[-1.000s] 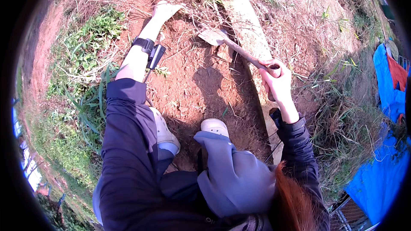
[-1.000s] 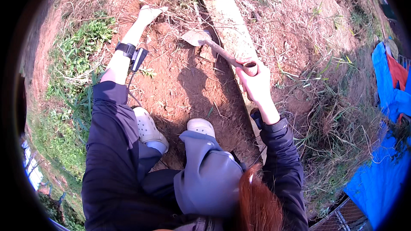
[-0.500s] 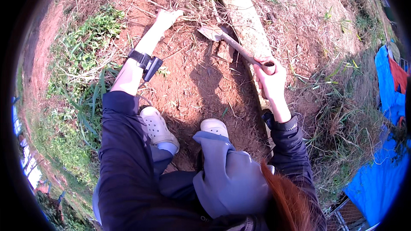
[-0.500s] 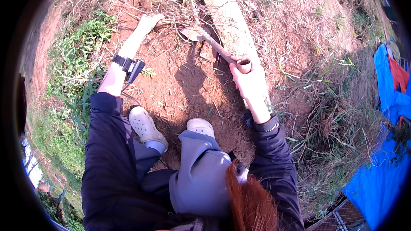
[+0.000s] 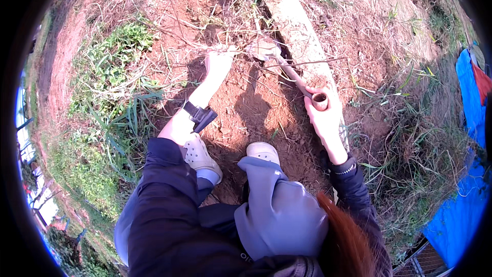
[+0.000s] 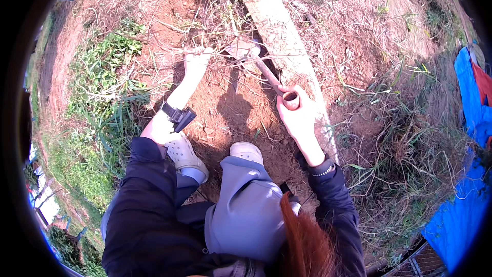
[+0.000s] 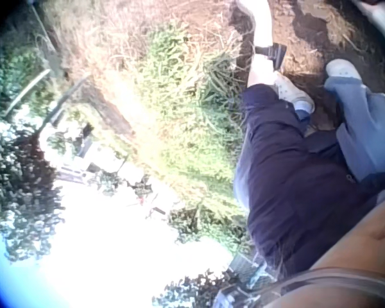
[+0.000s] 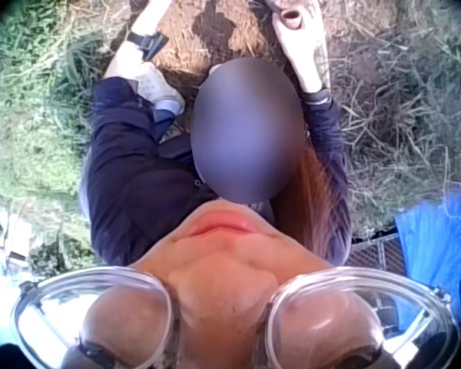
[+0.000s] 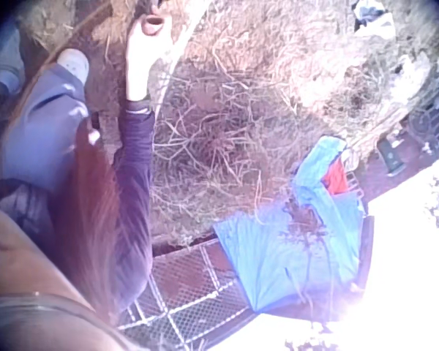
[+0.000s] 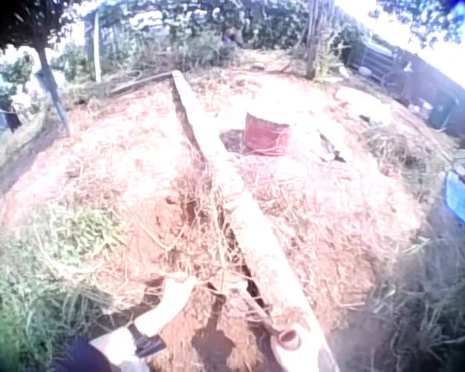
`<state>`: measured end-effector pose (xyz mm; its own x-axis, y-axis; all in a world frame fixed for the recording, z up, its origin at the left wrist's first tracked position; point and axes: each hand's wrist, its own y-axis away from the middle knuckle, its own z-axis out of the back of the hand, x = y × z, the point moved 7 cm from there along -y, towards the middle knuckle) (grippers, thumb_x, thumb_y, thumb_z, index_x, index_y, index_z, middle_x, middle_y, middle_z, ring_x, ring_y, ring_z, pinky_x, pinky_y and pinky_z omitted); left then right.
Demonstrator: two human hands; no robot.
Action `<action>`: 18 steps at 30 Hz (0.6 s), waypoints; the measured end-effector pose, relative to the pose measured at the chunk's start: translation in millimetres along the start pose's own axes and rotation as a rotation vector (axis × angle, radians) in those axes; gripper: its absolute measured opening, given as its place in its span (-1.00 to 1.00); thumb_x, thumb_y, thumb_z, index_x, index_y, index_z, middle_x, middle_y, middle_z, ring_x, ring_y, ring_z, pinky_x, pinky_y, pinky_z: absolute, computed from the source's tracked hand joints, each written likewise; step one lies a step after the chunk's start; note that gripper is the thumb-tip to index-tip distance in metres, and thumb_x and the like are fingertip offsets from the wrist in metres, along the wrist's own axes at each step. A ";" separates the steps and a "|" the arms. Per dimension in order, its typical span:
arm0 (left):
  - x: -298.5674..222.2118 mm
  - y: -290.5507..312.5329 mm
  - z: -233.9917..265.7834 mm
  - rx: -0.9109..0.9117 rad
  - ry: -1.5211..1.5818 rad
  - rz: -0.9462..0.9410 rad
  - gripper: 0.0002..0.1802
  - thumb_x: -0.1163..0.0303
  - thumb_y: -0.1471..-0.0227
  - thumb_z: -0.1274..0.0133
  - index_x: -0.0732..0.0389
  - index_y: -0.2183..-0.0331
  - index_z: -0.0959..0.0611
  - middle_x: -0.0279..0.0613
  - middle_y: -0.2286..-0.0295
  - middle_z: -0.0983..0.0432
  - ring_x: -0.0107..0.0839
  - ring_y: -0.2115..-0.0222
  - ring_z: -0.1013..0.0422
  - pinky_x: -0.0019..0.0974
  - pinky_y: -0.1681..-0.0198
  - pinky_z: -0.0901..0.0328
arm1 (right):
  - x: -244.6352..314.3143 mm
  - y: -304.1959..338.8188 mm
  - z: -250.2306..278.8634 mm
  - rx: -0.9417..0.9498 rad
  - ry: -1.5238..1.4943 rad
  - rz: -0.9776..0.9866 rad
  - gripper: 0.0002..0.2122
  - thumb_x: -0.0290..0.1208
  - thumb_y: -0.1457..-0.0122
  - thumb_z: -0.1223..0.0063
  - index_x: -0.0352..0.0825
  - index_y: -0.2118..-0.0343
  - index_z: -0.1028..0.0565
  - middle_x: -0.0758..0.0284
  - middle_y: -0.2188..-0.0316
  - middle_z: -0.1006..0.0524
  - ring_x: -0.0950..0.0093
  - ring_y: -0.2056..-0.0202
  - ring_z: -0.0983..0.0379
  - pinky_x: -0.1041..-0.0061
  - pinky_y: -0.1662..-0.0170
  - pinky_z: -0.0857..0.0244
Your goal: The person clears grass and weeds from a patch of soil by hand and using a hand trowel.
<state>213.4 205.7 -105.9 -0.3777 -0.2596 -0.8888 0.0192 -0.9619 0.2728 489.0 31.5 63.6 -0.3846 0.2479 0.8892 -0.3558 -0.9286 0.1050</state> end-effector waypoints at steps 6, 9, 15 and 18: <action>-50.1 26.0 -9.5 -0.131 0.085 -0.101 -0.84 0.41 0.14 -0.13 0.31 0.46 -0.60 -0.30 0.57 -0.49 -0.49 0.51 -0.38 -0.36 0.36 -0.28 | 0.1 -4.7 -41.7 -0.003 -0.145 -0.115 -0.83 -0.61 0.14 -0.08 -0.32 0.41 -0.47 0.44 0.69 -0.38 0.73 0.62 -0.25 0.70 0.51 -0.15; -60.0 53.9 1.4 -0.184 0.011 -0.149 -0.78 0.37 0.13 -0.12 0.37 0.48 -0.58 -0.22 0.60 -0.48 -0.42 0.54 -0.38 -0.31 0.32 -0.28 | -24.9 3.6 -19.3 0.008 -0.214 -0.092 -0.81 -0.64 0.15 -0.04 -0.32 0.40 -0.48 0.48 0.68 -0.38 0.72 0.62 -0.28 0.72 0.52 -0.15; -90.5 82.5 61.4 -0.403 -0.402 -0.361 -0.65 0.30 0.12 -0.11 0.50 0.53 -0.55 -0.06 0.65 -0.46 -0.29 0.61 -0.37 -0.21 0.26 -0.27 | -16.6 43.9 41.4 0.117 -0.281 -0.280 -0.80 -0.70 0.15 0.05 -0.35 0.42 -0.48 0.51 0.68 -0.35 0.78 0.76 -0.18 0.77 0.70 -0.01; -89.0 52.2 101.3 -0.327 -1.104 -0.394 -0.45 0.13 0.16 -0.11 0.48 0.78 -0.51 0.07 0.80 -0.37 -0.03 0.64 -0.37 -0.05 0.22 -0.19 | -4.2 18.1 16.1 0.100 -0.317 -0.194 -0.81 -0.71 0.14 0.06 -0.33 0.42 -0.48 0.50 0.70 -0.35 0.76 0.78 -0.18 0.77 0.73 -0.01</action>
<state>154.2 187.4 24.7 -0.9919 0.1146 -0.0551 -0.1021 -0.9760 -0.1921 497.9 9.3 68.9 -0.0297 0.3387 0.9404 -0.3053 -0.8989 0.3141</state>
